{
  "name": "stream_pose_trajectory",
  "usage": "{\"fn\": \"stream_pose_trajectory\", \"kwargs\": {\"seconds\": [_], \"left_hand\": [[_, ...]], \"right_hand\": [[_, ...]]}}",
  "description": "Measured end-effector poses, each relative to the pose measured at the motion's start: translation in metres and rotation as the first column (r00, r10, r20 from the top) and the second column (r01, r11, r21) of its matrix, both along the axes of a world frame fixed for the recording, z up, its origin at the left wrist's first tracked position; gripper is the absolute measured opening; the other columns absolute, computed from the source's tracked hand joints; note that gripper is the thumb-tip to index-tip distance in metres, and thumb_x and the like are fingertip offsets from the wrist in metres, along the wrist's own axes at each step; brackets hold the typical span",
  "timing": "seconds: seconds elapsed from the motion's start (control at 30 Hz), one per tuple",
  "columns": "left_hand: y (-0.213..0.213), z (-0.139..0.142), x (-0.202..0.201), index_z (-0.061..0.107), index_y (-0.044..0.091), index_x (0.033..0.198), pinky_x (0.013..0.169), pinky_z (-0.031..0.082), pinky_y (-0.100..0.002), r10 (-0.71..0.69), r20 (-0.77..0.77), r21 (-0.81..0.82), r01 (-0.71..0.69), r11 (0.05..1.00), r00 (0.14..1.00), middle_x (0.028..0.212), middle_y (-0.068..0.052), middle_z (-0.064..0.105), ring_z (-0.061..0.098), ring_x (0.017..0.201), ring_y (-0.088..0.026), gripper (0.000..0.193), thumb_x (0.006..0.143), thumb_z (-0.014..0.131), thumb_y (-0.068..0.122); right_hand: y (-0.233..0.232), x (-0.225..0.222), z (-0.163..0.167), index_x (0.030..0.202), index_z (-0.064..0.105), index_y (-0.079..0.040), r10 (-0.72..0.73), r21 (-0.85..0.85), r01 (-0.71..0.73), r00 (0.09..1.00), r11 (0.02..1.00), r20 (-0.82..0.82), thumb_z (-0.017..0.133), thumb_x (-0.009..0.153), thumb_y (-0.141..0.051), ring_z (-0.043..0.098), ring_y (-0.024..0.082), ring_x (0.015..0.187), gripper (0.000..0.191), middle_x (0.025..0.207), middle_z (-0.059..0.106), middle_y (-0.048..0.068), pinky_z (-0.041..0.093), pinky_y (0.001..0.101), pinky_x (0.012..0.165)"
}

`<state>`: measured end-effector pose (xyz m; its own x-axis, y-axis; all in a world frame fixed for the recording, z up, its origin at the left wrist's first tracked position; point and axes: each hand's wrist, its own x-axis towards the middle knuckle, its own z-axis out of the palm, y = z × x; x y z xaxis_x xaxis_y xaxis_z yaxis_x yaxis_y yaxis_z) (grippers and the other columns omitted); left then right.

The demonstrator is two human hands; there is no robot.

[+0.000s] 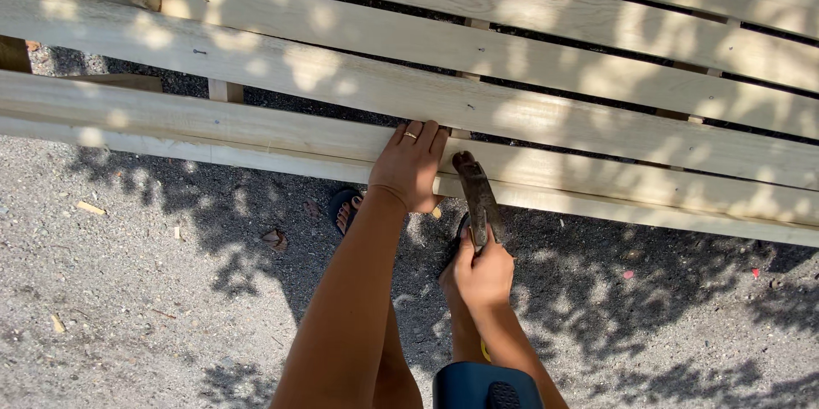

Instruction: The person hammers nails into a slatted wooden frame structure outdoors, using a claw hammer to drive nails flush into the planks. They hold a small wooden block at times, reposition around the frame, and take nails from an open cardboard box on the structure.

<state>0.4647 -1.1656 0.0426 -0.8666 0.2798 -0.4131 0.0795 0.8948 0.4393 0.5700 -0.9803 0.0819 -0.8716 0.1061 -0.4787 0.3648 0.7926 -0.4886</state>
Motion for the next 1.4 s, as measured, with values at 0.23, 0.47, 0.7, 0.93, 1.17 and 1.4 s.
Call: {"fn": "stream_pose_trajectory", "kwargs": {"seconds": [0.23, 0.47, 0.7, 0.93, 1.17, 1.4], "left_hand": [[-0.001, 0.004, 0.002, 0.047, 0.000, 0.139, 0.117, 0.036, -0.048, 0.015, -0.043, -0.008, -0.015, 1.000, 0.999, 0.137, -0.015, 0.048, 0.046, 0.132, -0.035, 0.103, 0.054, 0.092, 0.035], [0.000, 0.007, 0.001, 0.046, -0.002, 0.140, 0.114, 0.035, -0.049, 0.010, -0.037, -0.005, -0.010, 1.000, 0.999, 0.133, -0.017, 0.049, 0.046, 0.129, -0.035, 0.112, 0.047, 0.095, 0.037], [-0.001, 0.003, 0.003, 0.047, -0.002, 0.139, 0.114, 0.036, -0.049, 0.031, -0.113, 0.012, -0.029, 0.999, 0.993, 0.134, -0.018, 0.049, 0.047, 0.129, -0.037, 0.108, 0.050, 0.094, 0.035], [-0.002, 0.004, 0.002, 0.046, -0.001, 0.140, 0.117, 0.033, -0.051, 0.026, -0.081, -0.013, -0.027, 1.000, 0.996, 0.133, -0.018, 0.049, 0.045, 0.130, -0.037, 0.110, 0.049, 0.094, 0.038], [-0.002, 0.004, 0.002, 0.041, -0.001, 0.146, 0.119, 0.025, -0.055, -0.031, 0.008, -0.103, 0.031, 0.994, 0.999, 0.138, -0.018, 0.045, 0.041, 0.134, -0.036, 0.114, 0.052, 0.091, 0.040], [-0.001, -0.002, 0.003, 0.043, 0.001, 0.146, 0.120, 0.024, -0.057, 0.013, -0.046, -0.101, -0.018, 0.995, 0.999, 0.139, -0.016, 0.046, 0.042, 0.134, -0.035, 0.110, 0.055, 0.091, 0.042]], "right_hand": [[0.013, 0.012, 0.020, 0.109, 0.060, -0.003, -0.407, -0.634, 0.132, 0.859, 0.762, -0.311, 0.061, 0.109, -0.012, 0.058, 0.010, 0.063, 0.009, 0.080, 0.063, 0.011, 0.048, 0.0278, 0.064], [0.003, -0.017, -0.006, 0.115, 0.065, 0.000, -0.113, -0.124, 0.103, 0.991, 0.987, -0.074, 0.066, 0.100, -0.014, 0.061, 0.008, 0.061, 0.021, 0.068, 0.067, 0.007, 0.051, 0.0292, 0.057], [0.025, 0.005, 0.022, 0.107, 0.052, 0.001, -0.303, -0.660, 0.057, 0.915, 0.749, -0.265, 0.060, 0.112, -0.010, 0.048, 0.017, 0.069, 0.014, 0.079, 0.049, 0.015, 0.040, 0.0393, 0.064], [0.003, -0.026, 0.008, 0.103, 0.066, 0.001, -0.035, -0.060, 0.026, 0.986, 0.998, -0.162, 0.066, 0.101, -0.022, 0.068, 0.033, 0.060, 0.023, 0.068, 0.069, 0.016, 0.051, 0.0402, 0.054], [0.005, -0.029, 0.038, 0.119, 0.065, -0.006, 0.126, 0.022, -0.124, 0.982, 0.992, -0.144, 0.061, 0.101, -0.030, 0.070, 0.043, 0.073, 0.031, 0.078, 0.071, 0.023, 0.054, 0.0471, 0.063], [0.007, -0.039, 0.017, 0.110, 0.068, -0.013, 0.067, 0.062, -0.067, 0.998, 0.996, 0.002, 0.060, 0.098, -0.038, 0.073, 0.042, 0.071, 0.029, 0.071, 0.069, 0.020, 0.056, 0.0498, 0.062]]}}
